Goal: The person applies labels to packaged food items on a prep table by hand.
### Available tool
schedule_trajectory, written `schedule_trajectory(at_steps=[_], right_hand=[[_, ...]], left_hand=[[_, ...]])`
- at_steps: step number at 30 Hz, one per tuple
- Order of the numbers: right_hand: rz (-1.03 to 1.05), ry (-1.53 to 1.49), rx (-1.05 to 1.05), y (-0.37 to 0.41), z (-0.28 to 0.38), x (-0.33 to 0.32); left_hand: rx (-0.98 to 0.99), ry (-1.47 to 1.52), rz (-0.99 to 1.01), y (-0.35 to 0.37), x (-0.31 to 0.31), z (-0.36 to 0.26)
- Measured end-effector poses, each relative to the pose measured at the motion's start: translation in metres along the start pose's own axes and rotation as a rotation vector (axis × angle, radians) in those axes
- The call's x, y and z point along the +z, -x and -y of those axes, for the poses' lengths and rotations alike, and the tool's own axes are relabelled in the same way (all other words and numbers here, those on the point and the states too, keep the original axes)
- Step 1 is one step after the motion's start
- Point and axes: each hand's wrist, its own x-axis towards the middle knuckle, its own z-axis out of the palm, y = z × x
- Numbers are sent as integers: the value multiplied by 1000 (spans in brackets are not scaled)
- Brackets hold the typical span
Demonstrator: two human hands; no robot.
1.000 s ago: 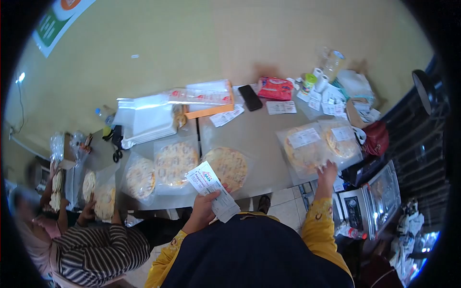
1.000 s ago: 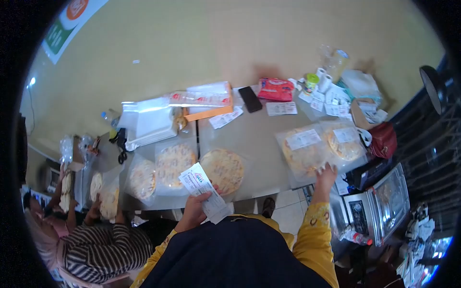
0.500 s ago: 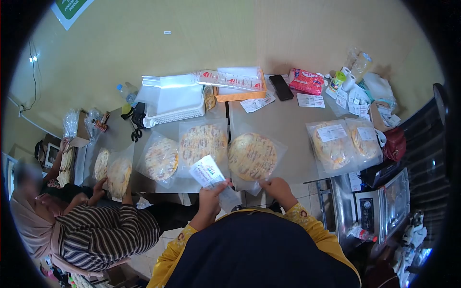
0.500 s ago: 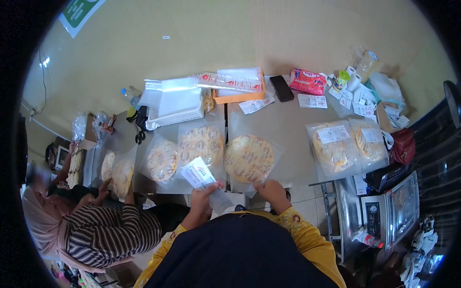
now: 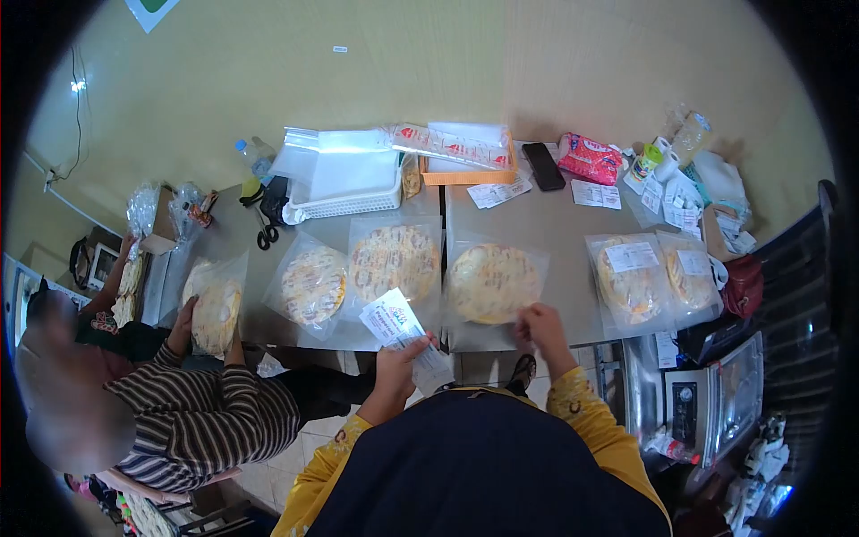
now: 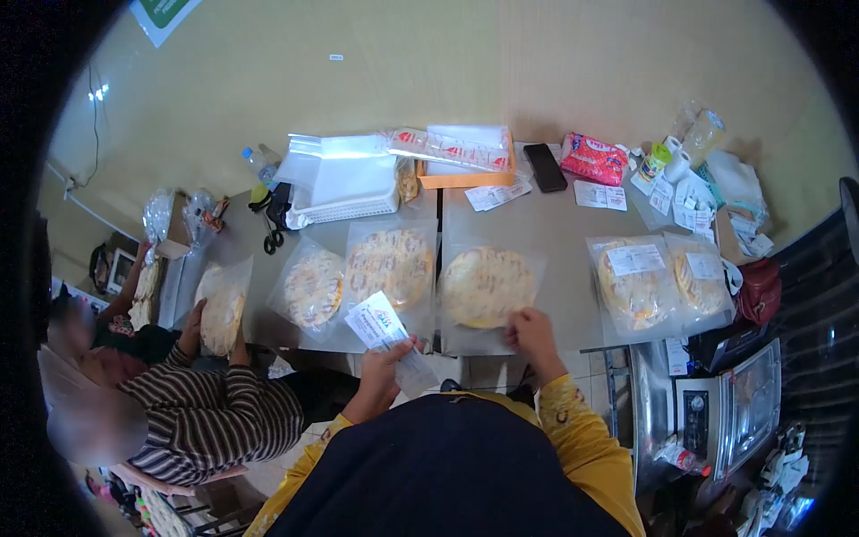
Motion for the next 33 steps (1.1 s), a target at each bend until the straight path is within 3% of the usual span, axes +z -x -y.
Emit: schedule_trajectory(at_steps=[3,6,10,13,18,24,28,33], right_hand=[[-351,799,-398,-1,20,-33],[-406,723,-537,22,44,-22],[69,244,-585,41,47,31],[163,65,-415,47,37,53],[130,-50,-381,38,31,37],[127,-77,-318,32,25,21],[142,-27,-246,31,28,14],[54,-1,-365,28,21,20]], left_hand=[[-29,-16,-7,-1,14,4],[-51,-96,48,-1,29,10],[-61,-307,112,-4,50,23],[-12,-430,153,-9,61,35],[-218,-197,262,-13,63,43],[-313,-134,298,-24,61,58],[-227,-362,239,-24,75,60],[-75,-479,245,-31,83,66]])
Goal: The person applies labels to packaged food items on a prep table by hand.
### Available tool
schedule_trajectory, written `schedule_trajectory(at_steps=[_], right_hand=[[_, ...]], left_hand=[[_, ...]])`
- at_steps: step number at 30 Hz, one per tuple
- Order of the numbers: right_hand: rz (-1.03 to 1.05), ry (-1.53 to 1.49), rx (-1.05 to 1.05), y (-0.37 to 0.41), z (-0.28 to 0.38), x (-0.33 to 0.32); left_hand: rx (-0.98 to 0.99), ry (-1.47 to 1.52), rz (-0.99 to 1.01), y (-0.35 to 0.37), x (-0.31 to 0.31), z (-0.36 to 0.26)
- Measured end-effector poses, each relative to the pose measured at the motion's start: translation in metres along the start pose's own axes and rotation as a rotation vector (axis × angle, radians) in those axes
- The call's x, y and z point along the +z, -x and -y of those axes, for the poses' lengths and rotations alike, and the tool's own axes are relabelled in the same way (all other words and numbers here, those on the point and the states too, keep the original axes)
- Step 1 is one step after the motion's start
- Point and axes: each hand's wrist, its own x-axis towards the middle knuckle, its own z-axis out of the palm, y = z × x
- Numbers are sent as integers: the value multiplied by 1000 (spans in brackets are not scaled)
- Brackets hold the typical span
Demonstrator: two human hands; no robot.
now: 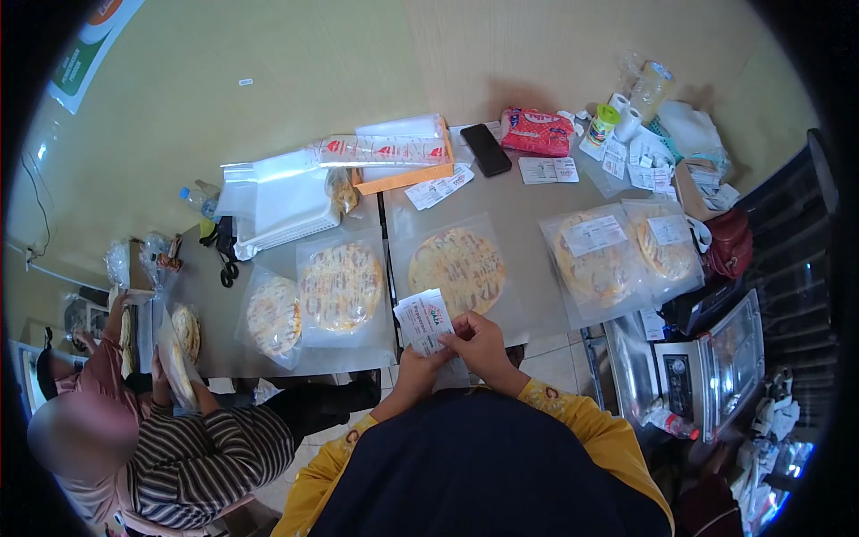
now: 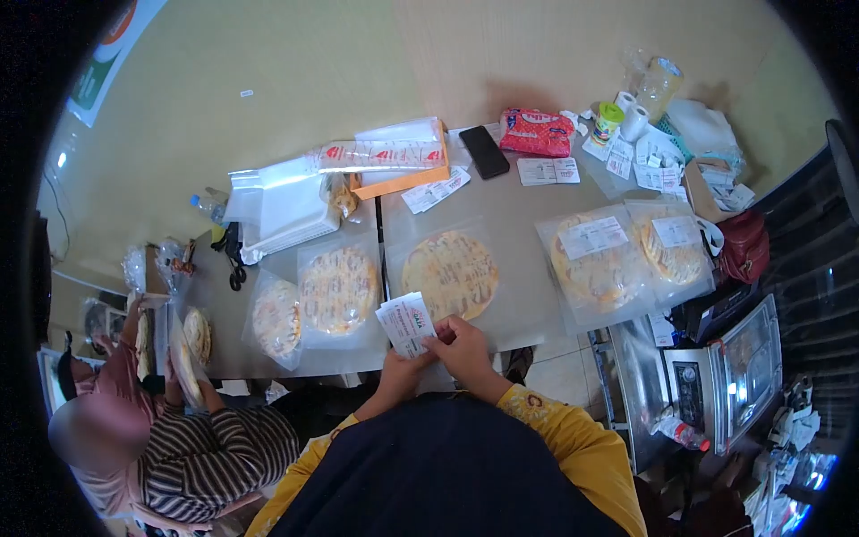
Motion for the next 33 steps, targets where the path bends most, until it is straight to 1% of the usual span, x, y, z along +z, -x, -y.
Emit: schedule_trajectory(at_steps=[3,7,9,13,16,19,21,23,24,26,29,30,32,33], right_hand=[[-18,-69,-10,-5,4,-4],[-5,-133,-47,-9,22,-13],[24,-9,-75,-13,15,-15],[49,131,-100,-19,9,-18],[-45,-18,-53,-24,-8,-19],[-165,-87,52,-35,-21,-52],[-217,-306,190,-36,-18,-87],[-240,-478,395,-25,-4,-123],[-212,-495,426,-19,-9,-136],[-158,-530,490,-1,-20,-152],[56,-344,670,28,-24,-149],[131,-222,692,34,-29,-143],[279,27,721,41,-46,-121],[266,-43,737,45,-59,-109]], left_hand=[[-70,169,35,3,5,-12],[-146,337,75,-1,0,-3],[-177,397,98,0,0,-5],[-181,400,59,-4,1,-3],[-183,421,19,-3,6,-8],[-183,451,-4,-1,3,-19],[-151,456,5,2,-3,-28],[-258,397,4,4,-15,-30],[-311,366,5,4,-20,-30],[-386,360,86,7,-29,-23],[-467,383,158,5,-34,-24],[-486,394,174,4,-34,-25],[-478,442,218,-8,-44,-8],[-471,465,242,-12,-48,-2]])
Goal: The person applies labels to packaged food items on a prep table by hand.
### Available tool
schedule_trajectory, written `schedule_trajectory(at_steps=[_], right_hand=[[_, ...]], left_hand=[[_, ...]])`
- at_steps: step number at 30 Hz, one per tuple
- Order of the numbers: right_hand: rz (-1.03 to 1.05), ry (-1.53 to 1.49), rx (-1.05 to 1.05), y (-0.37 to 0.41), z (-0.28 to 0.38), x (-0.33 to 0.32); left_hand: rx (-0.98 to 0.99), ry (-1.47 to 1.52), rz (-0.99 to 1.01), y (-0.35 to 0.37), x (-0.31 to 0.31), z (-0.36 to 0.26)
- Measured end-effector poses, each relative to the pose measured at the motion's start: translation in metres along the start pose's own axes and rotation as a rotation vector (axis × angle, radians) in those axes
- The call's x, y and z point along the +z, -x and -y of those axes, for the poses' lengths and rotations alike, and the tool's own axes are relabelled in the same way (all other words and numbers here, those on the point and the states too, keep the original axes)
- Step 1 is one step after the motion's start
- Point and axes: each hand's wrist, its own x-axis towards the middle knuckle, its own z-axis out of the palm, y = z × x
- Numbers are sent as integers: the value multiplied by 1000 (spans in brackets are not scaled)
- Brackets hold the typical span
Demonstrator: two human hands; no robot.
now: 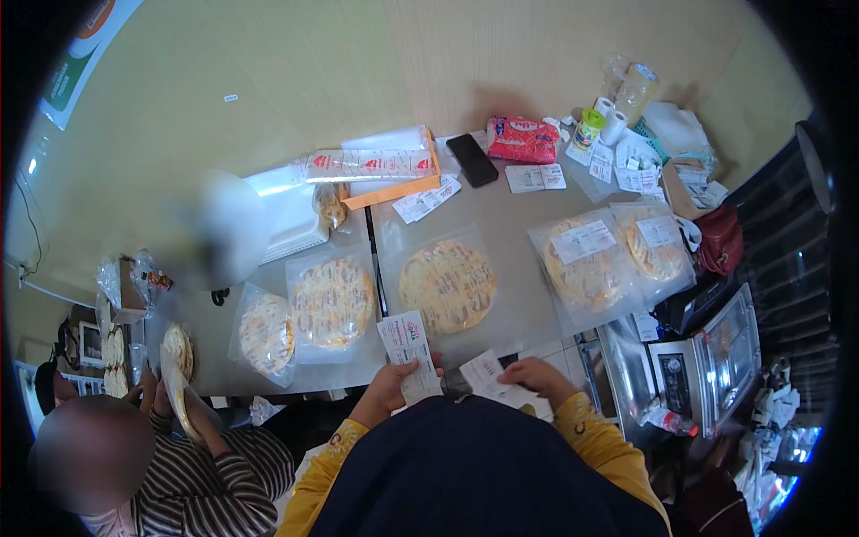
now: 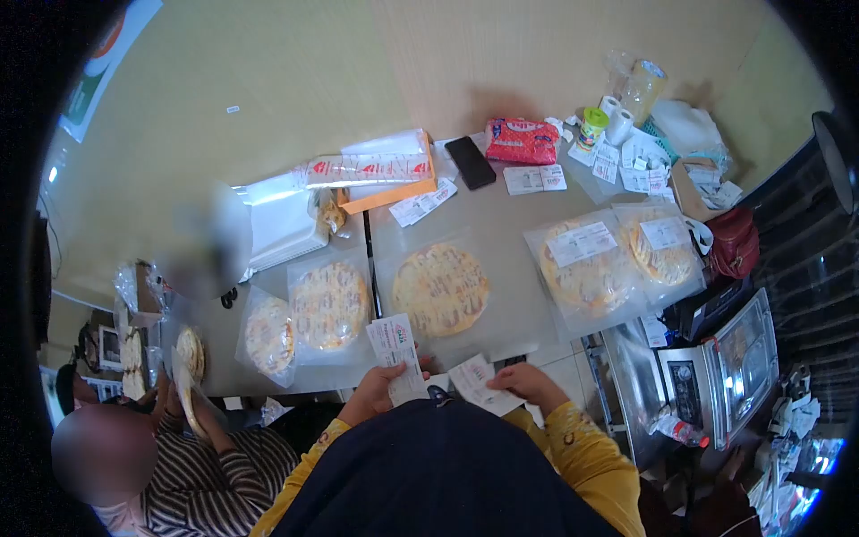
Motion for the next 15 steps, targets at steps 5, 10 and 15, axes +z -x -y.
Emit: schedule_trajectory(at_steps=[5,10,15], right_hand=[[-57,-484,-21,-45,-16,40],[-275,-648,-256,-66,-10,49],[-533,-720,-496,-102,6,64]], left_hand=[[170,0,-49,-8,6,15],[214,12,6,2,15,12],[103,134,124,9,37,11]])
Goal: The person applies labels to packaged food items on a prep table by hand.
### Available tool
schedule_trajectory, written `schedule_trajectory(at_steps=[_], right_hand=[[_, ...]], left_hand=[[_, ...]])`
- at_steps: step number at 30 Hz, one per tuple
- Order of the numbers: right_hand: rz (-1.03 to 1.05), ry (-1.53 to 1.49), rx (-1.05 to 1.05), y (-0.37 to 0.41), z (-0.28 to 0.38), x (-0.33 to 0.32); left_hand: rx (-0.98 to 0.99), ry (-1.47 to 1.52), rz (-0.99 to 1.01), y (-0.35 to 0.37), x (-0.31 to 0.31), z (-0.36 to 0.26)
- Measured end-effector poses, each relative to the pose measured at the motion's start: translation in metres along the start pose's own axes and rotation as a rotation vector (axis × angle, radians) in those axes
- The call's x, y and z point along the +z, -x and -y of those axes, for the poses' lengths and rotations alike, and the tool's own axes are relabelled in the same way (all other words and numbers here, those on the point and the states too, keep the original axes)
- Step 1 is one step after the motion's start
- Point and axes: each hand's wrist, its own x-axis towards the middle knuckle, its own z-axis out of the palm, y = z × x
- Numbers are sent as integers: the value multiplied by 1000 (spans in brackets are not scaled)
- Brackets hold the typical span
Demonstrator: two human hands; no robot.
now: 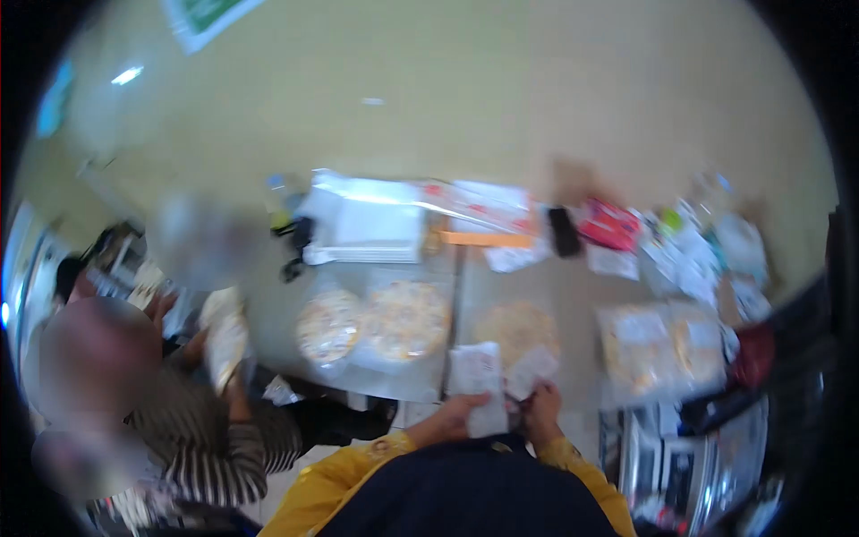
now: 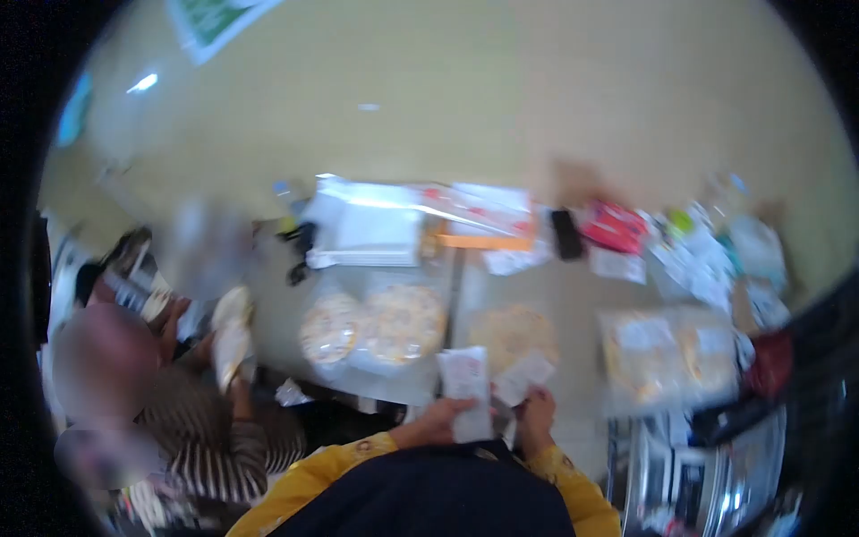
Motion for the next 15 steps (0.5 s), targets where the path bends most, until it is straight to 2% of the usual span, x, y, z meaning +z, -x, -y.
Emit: schedule_trajectory(at_steps=[1,2,3,4,5,8,9,11,13,14,15], right_hand=[[-1,-103,18,4,9,16],[134,143,-124,-16,-4,-1],[211,121,-162,-21,-7,9],[289,96,-197,-27,-10,19],[273,-169,-89,-11,13,35],[384,-132,-9,-8,28,54],[323,-119,-41,-20,22,55],[382,-176,186,-65,-4,44],[506,164,-83,-88,-23,38],[574,540,-465,-83,-25,35],[568,647,-437,-78,-21,20]], left_hand=[[-17,15,73,-6,-13,5],[32,26,163,-15,-23,12],[59,-43,140,-4,-9,5],[-8,8,80,-10,-15,11],[28,-18,67,-11,-16,14],[4,-13,64,-7,-14,14],[-9,55,13,-6,-9,14],[29,23,-32,4,5,10],[58,15,-57,8,5,10],[64,21,-56,3,-2,12],[50,26,-44,-3,-7,19]])
